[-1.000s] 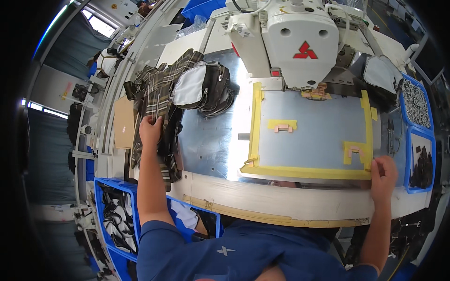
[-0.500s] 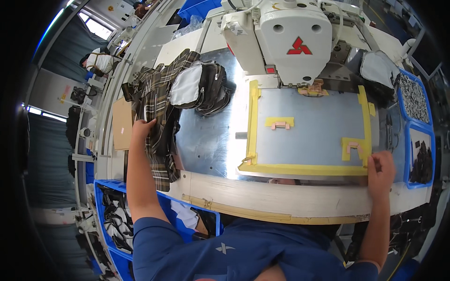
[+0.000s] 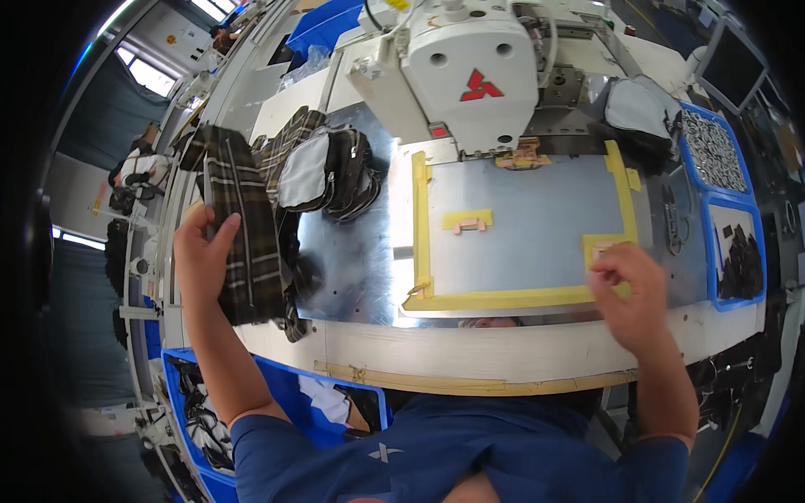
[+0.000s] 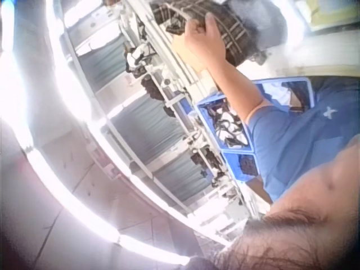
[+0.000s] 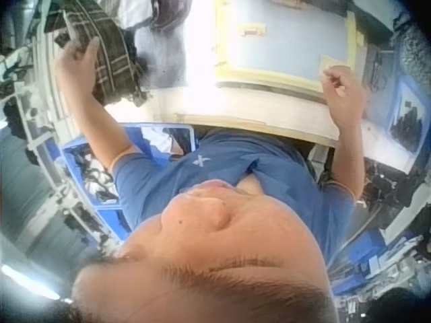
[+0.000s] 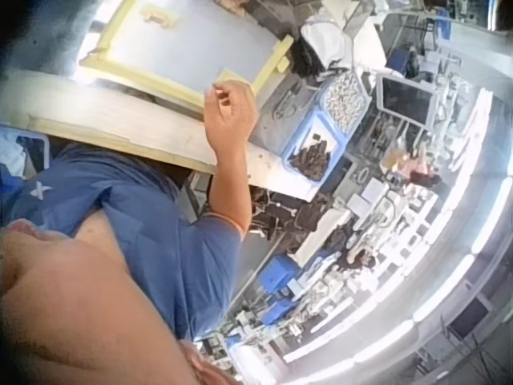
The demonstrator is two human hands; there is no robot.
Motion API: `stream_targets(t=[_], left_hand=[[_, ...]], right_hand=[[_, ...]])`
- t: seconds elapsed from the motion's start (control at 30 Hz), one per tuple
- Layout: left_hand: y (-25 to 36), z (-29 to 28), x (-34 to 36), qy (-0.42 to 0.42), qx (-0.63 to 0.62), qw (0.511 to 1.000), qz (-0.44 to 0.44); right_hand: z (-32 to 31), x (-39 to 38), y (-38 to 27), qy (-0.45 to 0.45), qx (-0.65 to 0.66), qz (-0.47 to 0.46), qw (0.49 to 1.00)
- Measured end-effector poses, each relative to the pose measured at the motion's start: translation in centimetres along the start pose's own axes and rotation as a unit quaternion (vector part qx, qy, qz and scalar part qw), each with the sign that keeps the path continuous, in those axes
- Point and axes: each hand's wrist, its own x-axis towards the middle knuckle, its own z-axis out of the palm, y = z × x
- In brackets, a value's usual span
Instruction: The person operates an industrial sewing machine to attach zippers to small fabric pouches. They guide the black pouches under the needle, sew along the zipper edges, and periodically flip the items to work on different sides. The person handles the pouches one at a time, ensuring the zipper is aligned before stitching.
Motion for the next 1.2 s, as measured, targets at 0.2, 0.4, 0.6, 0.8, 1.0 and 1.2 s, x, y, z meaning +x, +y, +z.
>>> stream_targets(t=[0.2,0.4,0.6,0.8,1.0,1.2], left_hand=[[13.7,6.2,-6.3,-0.268,-0.232,0.901,0.251],[11.8,14.9,-6.4,-0.316,-0.389,0.848,0.174],[12.6,19.1,-6.5,-0.485,-0.556,0.674,-0.037],[16.7,19.7,-4.7,-0.402,-0.702,0.584,-0.070],[14.9,19.5,-4.4,-0.440,-0.611,0.657,0.032],[14.2,21.5,-4.3,-0.392,-0.644,0.656,0.034]], right_hand=[[6.4,1.5,-6.5,-0.314,0.474,0.156,0.808],[7.3,0.4,-4.0,-0.190,0.393,0.246,0.866],[7.0,-1.1,-2.8,-0.166,0.377,0.162,0.897],[5.1,4.3,-2.9,-0.086,0.283,0.109,0.949],[3.4,11.5,-2.0,-0.019,0.362,0.113,0.925],[3.8,10.7,-1.9,-0.093,0.314,0.097,0.940]])
